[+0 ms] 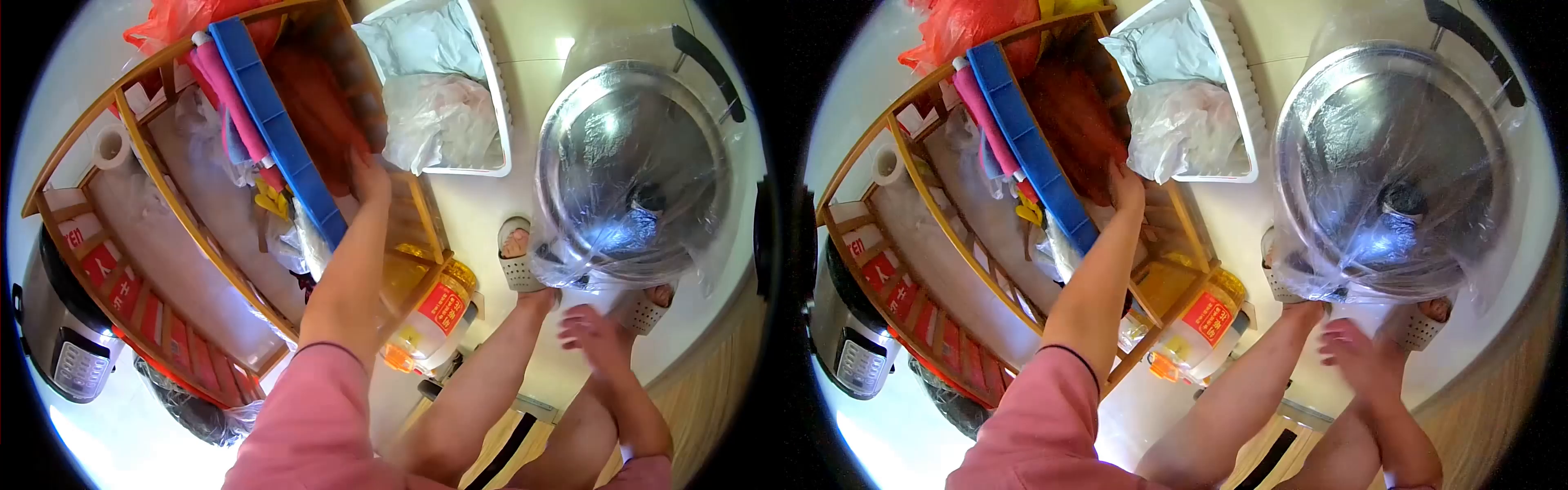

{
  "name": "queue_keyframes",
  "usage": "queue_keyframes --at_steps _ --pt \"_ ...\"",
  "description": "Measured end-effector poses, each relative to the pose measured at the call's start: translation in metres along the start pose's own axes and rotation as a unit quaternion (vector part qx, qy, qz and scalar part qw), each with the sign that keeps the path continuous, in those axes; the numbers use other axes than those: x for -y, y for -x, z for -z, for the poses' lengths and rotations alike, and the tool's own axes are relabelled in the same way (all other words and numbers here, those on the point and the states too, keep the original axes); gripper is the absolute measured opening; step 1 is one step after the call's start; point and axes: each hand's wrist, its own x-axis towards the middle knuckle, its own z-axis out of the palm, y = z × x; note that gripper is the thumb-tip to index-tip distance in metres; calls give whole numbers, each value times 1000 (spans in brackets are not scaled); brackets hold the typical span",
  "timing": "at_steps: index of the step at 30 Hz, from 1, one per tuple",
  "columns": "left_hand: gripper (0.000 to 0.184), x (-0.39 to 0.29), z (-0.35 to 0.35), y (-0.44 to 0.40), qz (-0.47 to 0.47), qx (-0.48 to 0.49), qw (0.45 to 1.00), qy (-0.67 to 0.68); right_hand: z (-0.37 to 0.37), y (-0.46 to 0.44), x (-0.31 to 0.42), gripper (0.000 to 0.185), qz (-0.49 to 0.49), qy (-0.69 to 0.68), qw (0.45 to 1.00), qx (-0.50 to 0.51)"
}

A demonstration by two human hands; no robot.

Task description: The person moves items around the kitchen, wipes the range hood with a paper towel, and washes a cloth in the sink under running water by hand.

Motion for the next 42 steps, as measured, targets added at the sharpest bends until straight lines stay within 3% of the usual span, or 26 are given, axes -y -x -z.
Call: queue_keyframes --at_steps 1,2,4,8,11,13,15,18,21,24,26,28,30,32,34,35,36,38,39,41,42 --pt "56 4 -5 -9 67 41 997 -22 -2 2 0 43 -2 -3 1000 -3" --pt "55 7 -8 -21 132 75 988 -40 -28 -21 -22 37 171 40 984 14" --pt "52 10 -11 -48 237 99 966 -24 -99 -74 65 63 72 -171 982 39" --pt "48 12 -34 -48 317 64 946 9 -158 -147 123 82 162 -363 914 -79" --pt "44 17 -62 -21 359 3 932 38 -158 -188 155 70 221 -414 869 -158" --pt "42 5 -62 -3 320 -72 942 67 -142 -224 153 56 249 -452 843 -154" --pt "49 -51 -28 23 201 -147 965 85 -140 -221 162 49 274 -481 823 -129" --pt "64 -43 -53 51 277 -111 948 115 -143 -224 162 42 278 -427 834 -212" --pt "75 16 -85 89 321 43 942 87 -145 -197 163 35 272 -347 861 -253" --pt "61 13 -72 141 203 7 941 272 -152 -178 166 28 315 -237 875 -280" --pt "49 -21 -39 160 240 -15 820 519 -147 -183 176 27 381 -88 875 -285" --pt "49 -42 -13 184 251 25 864 435 -151 -187 203 27 421 31 854 -304" --pt "49 -56 4 206 257 61 878 398 -158 -196 250 31 381 145 865 -292" --pt "48 -69 10 225 258 99 870 409 -170 -237 296 43 371 293 830 -297" --pt "47 -87 24 238 296 125 821 472 -198 -258 344 72 406 363 768 -336" --pt "47 -97 30 242 315 135 791 506 -204 -259 373 76 410 358 757 -361" --pt "46 -104 36 250 279 171 798 506 -202 -248 411 78 334 343 838 -263" --pt "45 -123 54 245 174 211 828 490 -203 -261 445 89 307 385 808 -324" --pt "44 -122 55 241 181 210 825 492 -204 -262 456 97 293 408 789 -353" --pt "43 -115 44 238 196 209 819 497 -196 -248 454 89 317 399 808 -295" --pt "41 -116 37 238 261 192 784 530 -192 -246 445 86 339 393 810 -272"
